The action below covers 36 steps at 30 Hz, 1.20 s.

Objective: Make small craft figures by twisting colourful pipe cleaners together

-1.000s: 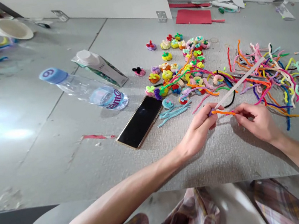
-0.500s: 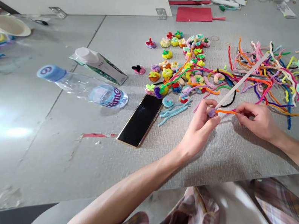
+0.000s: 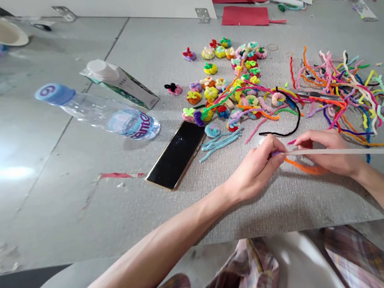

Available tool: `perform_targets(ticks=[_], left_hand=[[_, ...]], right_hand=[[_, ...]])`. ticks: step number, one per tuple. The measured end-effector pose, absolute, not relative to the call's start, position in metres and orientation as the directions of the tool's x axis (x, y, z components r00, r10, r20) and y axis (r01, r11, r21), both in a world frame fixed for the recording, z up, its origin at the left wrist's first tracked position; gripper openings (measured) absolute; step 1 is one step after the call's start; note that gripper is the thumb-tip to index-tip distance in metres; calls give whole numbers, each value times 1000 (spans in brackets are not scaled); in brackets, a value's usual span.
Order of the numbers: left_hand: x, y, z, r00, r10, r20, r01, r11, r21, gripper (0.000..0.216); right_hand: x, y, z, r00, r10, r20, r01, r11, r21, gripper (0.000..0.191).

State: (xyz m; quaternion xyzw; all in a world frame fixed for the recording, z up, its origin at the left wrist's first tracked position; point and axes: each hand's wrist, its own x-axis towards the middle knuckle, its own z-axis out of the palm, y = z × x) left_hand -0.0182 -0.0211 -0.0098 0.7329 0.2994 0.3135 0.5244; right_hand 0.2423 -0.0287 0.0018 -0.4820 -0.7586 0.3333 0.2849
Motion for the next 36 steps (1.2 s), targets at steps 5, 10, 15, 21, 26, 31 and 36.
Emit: perform_targets(ticks=[5, 10, 15, 21, 26, 31, 36], left_hand=[[-12, -21, -12, 589, 800, 113, 144, -241, 960, 17], [-7, -27, -12, 561, 825, 66, 188, -205, 961, 14], [-8, -33, -7, 571, 819, 48, 65, -104, 992, 19], [-11, -34, 2, 590, 800, 113, 62, -184, 981, 9], [-10, -34, 2, 594, 795, 124, 93, -222, 971, 14], [-8, -34, 0, 596, 788, 152, 89, -253, 963, 14], [-8, -35, -1, 596, 781, 185, 105, -304, 947, 7]], right_hand=[[234, -38, 7, -544, 827, 143, 497, 455, -739, 32], [216, -55, 0, -460, 885, 74, 472, 314, -824, 23], [210, -55, 3, -434, 898, 68, 426, 271, -863, 24], [207, -51, 6, -500, 860, 102, 348, 307, -886, 29], [206, -54, 5, -468, 877, 111, 365, 306, -879, 28], [206, -54, 6, -473, 873, 120, 340, 306, -889, 28], [206, -52, 7, -512, 849, 132, 299, 320, -899, 29]])
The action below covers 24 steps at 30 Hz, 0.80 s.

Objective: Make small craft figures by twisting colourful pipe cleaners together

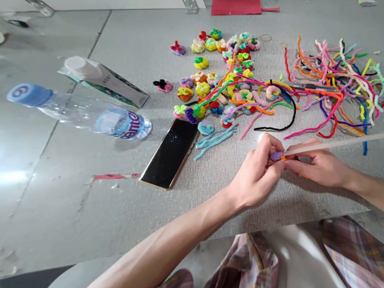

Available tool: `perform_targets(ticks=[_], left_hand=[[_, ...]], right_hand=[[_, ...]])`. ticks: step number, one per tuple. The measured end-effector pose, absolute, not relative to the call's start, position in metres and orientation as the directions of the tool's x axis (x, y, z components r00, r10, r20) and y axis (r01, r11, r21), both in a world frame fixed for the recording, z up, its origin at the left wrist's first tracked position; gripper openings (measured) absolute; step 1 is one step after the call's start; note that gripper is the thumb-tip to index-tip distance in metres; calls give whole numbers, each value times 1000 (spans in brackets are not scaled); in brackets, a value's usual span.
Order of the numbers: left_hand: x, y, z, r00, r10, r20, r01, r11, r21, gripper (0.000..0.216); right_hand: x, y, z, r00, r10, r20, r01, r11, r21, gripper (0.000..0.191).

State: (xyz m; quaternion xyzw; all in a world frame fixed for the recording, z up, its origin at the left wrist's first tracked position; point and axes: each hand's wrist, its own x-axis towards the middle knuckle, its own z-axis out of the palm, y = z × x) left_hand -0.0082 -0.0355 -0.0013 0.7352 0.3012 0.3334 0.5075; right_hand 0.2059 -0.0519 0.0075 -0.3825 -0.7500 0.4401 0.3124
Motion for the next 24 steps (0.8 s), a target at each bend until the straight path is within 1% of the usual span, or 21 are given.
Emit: perform_targets(ticks=[4, 8, 12, 15, 18, 21, 24], left_hand=[[-9, -37, -2, 597, 779, 193, 122, -326, 938, 1], [-10, -36, -4, 608, 761, 228, 106, -362, 926, 8], [-10, -31, -7, 643, 702, 308, 32, -426, 904, 12], [-11, -26, -9, 692, 646, 323, 2, -448, 894, 13], [-12, -23, -8, 739, 604, 299, 30, -472, 881, 14], [-13, -23, -7, 769, 584, 259, 110, -521, 846, 18], [-12, -25, -7, 763, 601, 238, 187, -557, 809, 17]], right_hand=[[208, -53, 6, -533, 840, 101, 307, 303, -902, 35], [213, -50, 5, -540, 836, 99, 296, 298, -907, 31], [223, -39, 8, -642, 767, -14, 283, 220, -934, 30], [232, -30, 11, -682, 729, -58, 293, 200, -935, 25], [237, -26, 12, -679, 729, -84, 355, 225, -907, 18], [235, -28, 15, -631, 765, -125, 455, 235, -859, 18], [228, -34, 18, -558, 826, -87, 564, 299, -770, 20]])
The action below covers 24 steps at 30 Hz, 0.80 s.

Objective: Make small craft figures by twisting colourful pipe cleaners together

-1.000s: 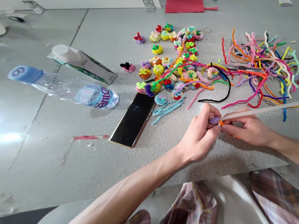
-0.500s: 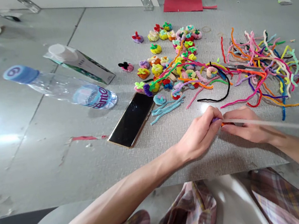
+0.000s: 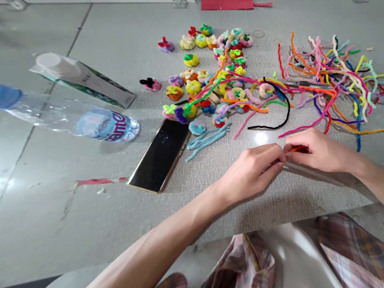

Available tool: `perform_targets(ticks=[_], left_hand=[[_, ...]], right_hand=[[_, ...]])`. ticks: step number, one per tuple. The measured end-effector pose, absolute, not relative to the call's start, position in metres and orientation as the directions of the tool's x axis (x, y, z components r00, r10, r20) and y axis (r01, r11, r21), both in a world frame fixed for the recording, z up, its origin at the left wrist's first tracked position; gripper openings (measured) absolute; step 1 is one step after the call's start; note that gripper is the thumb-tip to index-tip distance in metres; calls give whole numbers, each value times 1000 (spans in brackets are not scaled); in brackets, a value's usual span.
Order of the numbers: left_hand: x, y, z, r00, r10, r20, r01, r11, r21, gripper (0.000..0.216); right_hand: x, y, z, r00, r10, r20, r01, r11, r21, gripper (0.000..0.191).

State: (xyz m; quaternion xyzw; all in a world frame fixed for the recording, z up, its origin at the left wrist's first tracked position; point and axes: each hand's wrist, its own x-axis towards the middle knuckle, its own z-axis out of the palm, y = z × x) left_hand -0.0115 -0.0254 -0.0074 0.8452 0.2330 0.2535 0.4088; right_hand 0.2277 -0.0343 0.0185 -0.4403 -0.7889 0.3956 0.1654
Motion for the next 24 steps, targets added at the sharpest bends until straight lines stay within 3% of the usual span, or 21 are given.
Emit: perform_targets(ticks=[4, 7, 12, 16, 22, 24], left_hand=[[-8, -30, -11, 686, 703, 188, 305, -512, 803, 7], [-6, -32, -14, 602, 780, 169, 355, -451, 819, 14], [-3, -34, -14, 515, 817, 260, 310, -460, 832, 20], [-1, -34, -8, 431, 855, 290, 252, -423, 870, 18], [-2, -33, -4, 266, 953, 146, 87, -174, 981, 14], [-2, -33, -6, 244, 960, 134, 0, -138, 990, 14]], right_hand=[[217, -47, 19, -499, 864, 75, 660, 434, -614, 17], [211, -57, 16, -501, 838, 218, 720, 543, -432, 15], [206, -67, 15, -544, 752, 372, 760, 630, -160, 25], [206, -71, 17, -564, 692, 450, 731, 672, -117, 21], [206, -76, 17, -595, 620, 512, 648, 746, -152, 19], [205, -76, 13, -574, 632, 521, 629, 747, -214, 18]])
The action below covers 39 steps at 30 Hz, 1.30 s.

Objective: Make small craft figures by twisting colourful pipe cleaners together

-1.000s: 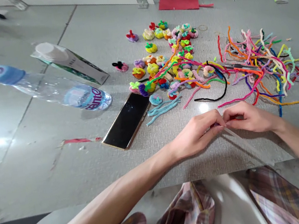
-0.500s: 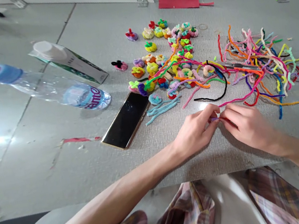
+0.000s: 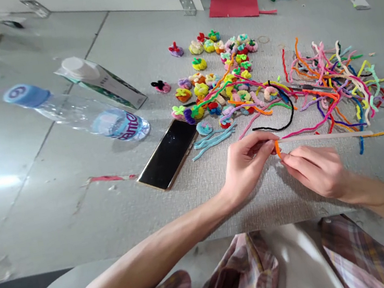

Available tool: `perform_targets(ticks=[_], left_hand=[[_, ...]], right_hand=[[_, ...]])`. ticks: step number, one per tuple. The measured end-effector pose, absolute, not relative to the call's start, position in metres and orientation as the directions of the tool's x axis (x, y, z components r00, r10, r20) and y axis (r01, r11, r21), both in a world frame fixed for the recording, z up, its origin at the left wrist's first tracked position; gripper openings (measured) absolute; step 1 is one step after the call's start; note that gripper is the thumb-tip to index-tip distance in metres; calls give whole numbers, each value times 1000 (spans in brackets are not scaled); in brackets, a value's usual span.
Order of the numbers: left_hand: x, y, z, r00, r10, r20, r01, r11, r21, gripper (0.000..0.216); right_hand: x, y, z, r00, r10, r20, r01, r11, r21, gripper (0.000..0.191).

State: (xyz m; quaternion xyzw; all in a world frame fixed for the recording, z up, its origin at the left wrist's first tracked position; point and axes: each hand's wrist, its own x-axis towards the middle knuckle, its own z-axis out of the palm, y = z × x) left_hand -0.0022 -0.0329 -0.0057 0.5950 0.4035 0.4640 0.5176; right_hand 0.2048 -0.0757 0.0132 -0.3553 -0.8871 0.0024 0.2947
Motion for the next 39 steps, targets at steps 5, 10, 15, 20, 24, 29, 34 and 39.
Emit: perform_targets(ticks=[5, 10, 15, 20, 24, 29, 34, 39], left_hand=[[-6, -29, -9, 322, 929, 181, -178, -129, 976, 24], [-13, -23, -2, 536, 767, 352, -76, -372, 925, 22], [-17, -20, 1, 662, 672, 333, 49, -482, 875, 16], [-15, -20, -9, 645, 708, 287, 233, -540, 809, 11], [-11, -24, -14, 615, 744, 260, 330, -543, 772, 19], [-5, -25, -11, 462, 802, 378, 283, -538, 794, 18], [-5, -29, -3, 284, 863, 418, 260, -489, 833, 19], [-6, -36, 0, 225, 848, 480, 149, -517, 843, 15]], right_hand=[[207, -64, 6, -416, 789, 453, 495, 614, -615, 13], [216, -45, 10, -434, 846, 310, 377, 483, -791, 21], [225, -36, 16, -483, 836, 262, 409, 479, -777, 16], [230, -35, 19, -463, 848, 256, 483, 484, -730, 12], [224, -42, 22, -447, 850, 279, 564, 510, -649, 18], [213, -56, 22, -438, 798, 413, 636, 600, -485, 18], [206, -69, 11, -414, 759, 502, 627, 638, -448, 19], [201, -71, 3, -315, 849, 425, 473, 528, -705, 15]])
